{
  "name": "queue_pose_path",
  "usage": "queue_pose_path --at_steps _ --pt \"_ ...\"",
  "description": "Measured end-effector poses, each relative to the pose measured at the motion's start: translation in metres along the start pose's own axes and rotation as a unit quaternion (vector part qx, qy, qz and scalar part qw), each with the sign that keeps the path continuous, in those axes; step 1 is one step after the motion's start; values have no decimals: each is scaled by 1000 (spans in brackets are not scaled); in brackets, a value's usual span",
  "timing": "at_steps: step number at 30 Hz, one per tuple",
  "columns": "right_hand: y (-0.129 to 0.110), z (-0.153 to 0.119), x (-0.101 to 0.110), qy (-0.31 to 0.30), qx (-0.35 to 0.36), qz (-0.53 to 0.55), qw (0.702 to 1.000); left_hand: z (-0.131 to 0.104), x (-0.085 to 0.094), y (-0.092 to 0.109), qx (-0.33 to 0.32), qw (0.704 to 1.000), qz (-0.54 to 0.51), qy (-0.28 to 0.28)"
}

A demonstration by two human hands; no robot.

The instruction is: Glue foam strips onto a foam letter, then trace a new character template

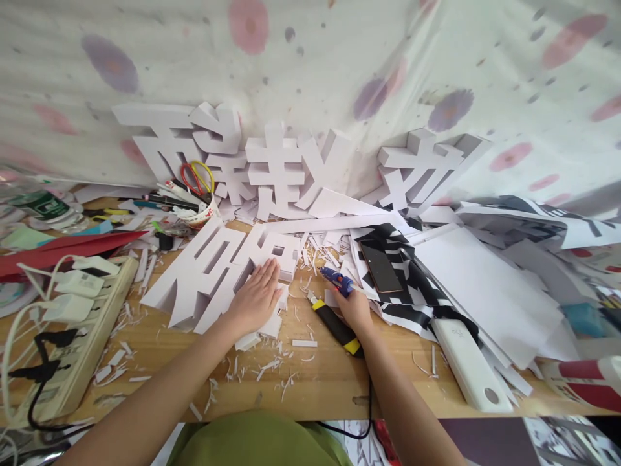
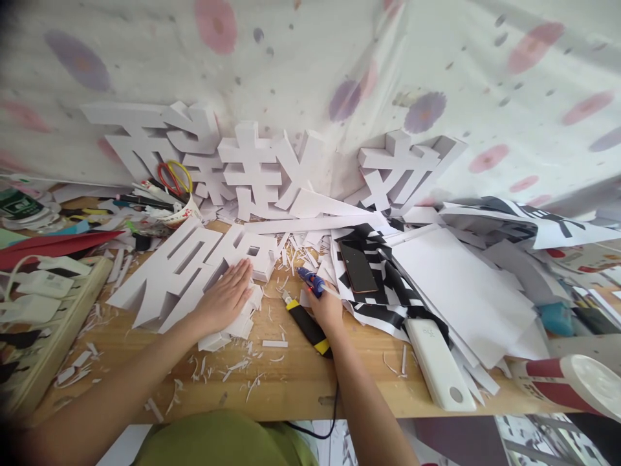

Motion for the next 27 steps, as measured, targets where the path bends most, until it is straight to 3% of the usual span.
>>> queue_pose_path --at_steps 7,12,16,19,22,23,25,27 --pt "-5 1 8 37 6 3 999 1 0 1 5 1000 18 -13" --pt "-5 10 6 24 -27 -53 998 0 1 2 8 1000 25 -1" --pt "-4 8 7 33 -12 -42 998 0 2 3 7 999 32 2" --pt "-1 -15 19 122 13 -38 992 -1 4 3 9 999 32 5" --pt "-4 -60 33 248 23 -32 968 -1 5 3 9 1000 27 12" --pt "-8 -73 33 263 31 -20 964 -1 5 4 7 1000 25 17" --pt "-25 -86 20 211 69 16 975 -2 6 4 3 999 23 25" --pt "-51 -88 -3 97 129 57 985 -2 5 4 1 999 22 30"
Point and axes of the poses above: each hand's wrist, its own z-axis towards the middle knuckle, its own x-axis out of the back of the hand, y = z × x, the point moved 10 cm from there along z, towards the middle knuckle, and after that the axes turned 9 degrees about -y, right-handed, at the moved point
